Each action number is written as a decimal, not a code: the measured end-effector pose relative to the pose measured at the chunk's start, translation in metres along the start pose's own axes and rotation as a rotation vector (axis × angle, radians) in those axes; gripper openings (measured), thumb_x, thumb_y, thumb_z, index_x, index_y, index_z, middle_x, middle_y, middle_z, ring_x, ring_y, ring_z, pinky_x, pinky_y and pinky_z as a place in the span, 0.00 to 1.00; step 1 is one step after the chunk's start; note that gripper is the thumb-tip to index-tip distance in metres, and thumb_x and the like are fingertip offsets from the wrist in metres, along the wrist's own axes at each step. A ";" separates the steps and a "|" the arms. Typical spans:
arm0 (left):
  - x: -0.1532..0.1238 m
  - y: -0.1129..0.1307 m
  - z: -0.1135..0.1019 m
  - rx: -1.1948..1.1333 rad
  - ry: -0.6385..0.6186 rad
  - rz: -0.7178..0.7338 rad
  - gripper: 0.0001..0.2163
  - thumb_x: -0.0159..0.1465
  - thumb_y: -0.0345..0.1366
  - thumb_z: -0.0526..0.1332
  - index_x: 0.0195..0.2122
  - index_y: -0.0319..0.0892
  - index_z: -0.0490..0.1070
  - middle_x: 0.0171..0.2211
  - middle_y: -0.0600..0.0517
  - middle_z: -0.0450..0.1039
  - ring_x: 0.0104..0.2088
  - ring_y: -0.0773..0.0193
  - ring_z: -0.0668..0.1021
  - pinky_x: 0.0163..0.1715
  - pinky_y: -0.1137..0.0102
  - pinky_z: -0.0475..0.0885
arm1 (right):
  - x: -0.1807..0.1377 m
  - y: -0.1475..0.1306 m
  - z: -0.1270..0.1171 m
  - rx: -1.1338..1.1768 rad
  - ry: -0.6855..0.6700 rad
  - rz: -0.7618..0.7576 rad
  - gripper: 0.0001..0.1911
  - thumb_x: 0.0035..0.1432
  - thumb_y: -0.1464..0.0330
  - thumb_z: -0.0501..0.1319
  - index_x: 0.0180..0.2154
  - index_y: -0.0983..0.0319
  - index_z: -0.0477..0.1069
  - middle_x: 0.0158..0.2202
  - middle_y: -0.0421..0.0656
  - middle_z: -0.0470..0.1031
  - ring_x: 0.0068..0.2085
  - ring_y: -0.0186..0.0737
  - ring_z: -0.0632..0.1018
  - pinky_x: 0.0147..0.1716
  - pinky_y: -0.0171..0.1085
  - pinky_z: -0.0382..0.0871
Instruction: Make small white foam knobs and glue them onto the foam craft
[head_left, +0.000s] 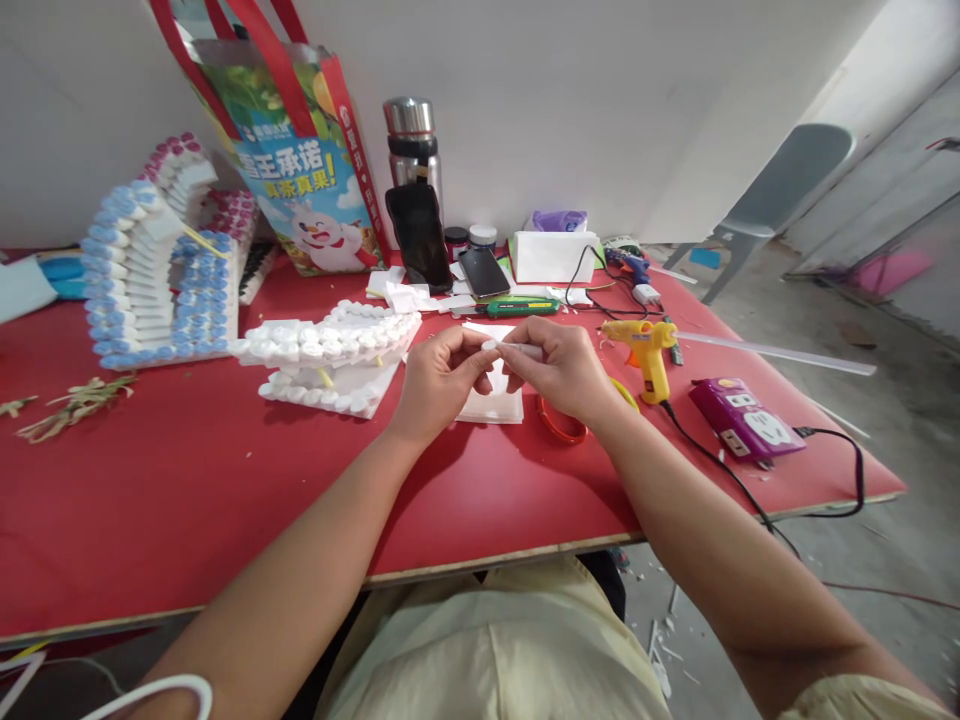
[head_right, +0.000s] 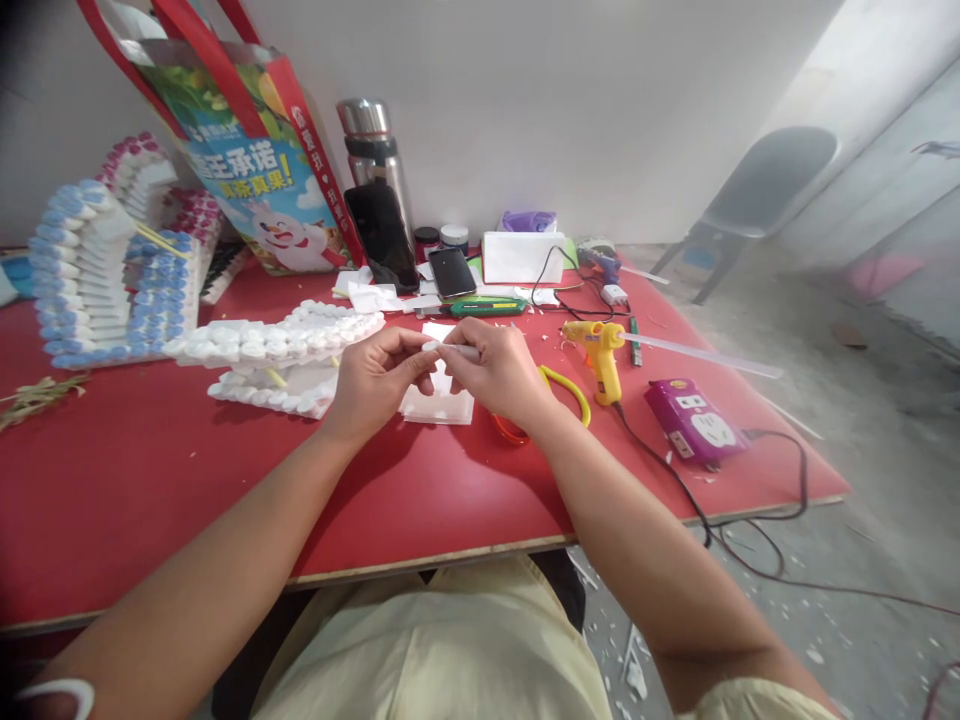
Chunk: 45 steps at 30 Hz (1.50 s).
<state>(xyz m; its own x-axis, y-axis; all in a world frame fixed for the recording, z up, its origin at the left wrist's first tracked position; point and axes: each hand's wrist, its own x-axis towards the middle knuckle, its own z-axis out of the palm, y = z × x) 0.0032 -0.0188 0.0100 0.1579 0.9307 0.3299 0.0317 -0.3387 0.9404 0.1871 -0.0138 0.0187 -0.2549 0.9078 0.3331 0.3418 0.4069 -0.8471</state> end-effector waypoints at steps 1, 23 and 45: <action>0.000 0.001 0.000 -0.008 0.000 -0.010 0.14 0.60 0.46 0.71 0.35 0.40 0.76 0.26 0.54 0.76 0.21 0.68 0.78 0.24 0.72 0.74 | -0.001 0.000 -0.001 0.016 -0.030 -0.025 0.15 0.64 0.56 0.64 0.34 0.62 0.73 0.26 0.42 0.78 0.27 0.39 0.81 0.30 0.37 0.74; 0.006 0.006 -0.011 0.069 -0.045 -0.024 0.10 0.55 0.41 0.75 0.34 0.41 0.83 0.24 0.52 0.79 0.22 0.68 0.77 0.23 0.73 0.75 | 0.010 -0.004 -0.011 0.749 -0.360 0.447 0.24 0.62 0.48 0.64 0.37 0.65 0.73 0.31 0.49 0.81 0.25 0.40 0.81 0.25 0.36 0.78; 0.006 0.003 -0.009 0.029 0.013 -0.098 0.14 0.52 0.43 0.77 0.32 0.39 0.81 0.25 0.51 0.79 0.22 0.68 0.76 0.23 0.73 0.74 | 0.006 -0.003 -0.001 0.235 -0.087 0.066 0.12 0.60 0.60 0.68 0.36 0.63 0.74 0.25 0.40 0.77 0.24 0.35 0.77 0.24 0.35 0.71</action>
<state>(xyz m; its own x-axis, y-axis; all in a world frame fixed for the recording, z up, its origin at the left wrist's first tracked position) -0.0046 -0.0129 0.0158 0.1394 0.9613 0.2376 0.0745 -0.2495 0.9655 0.1855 -0.0097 0.0231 -0.3192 0.9153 0.2457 0.1436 0.3030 -0.9421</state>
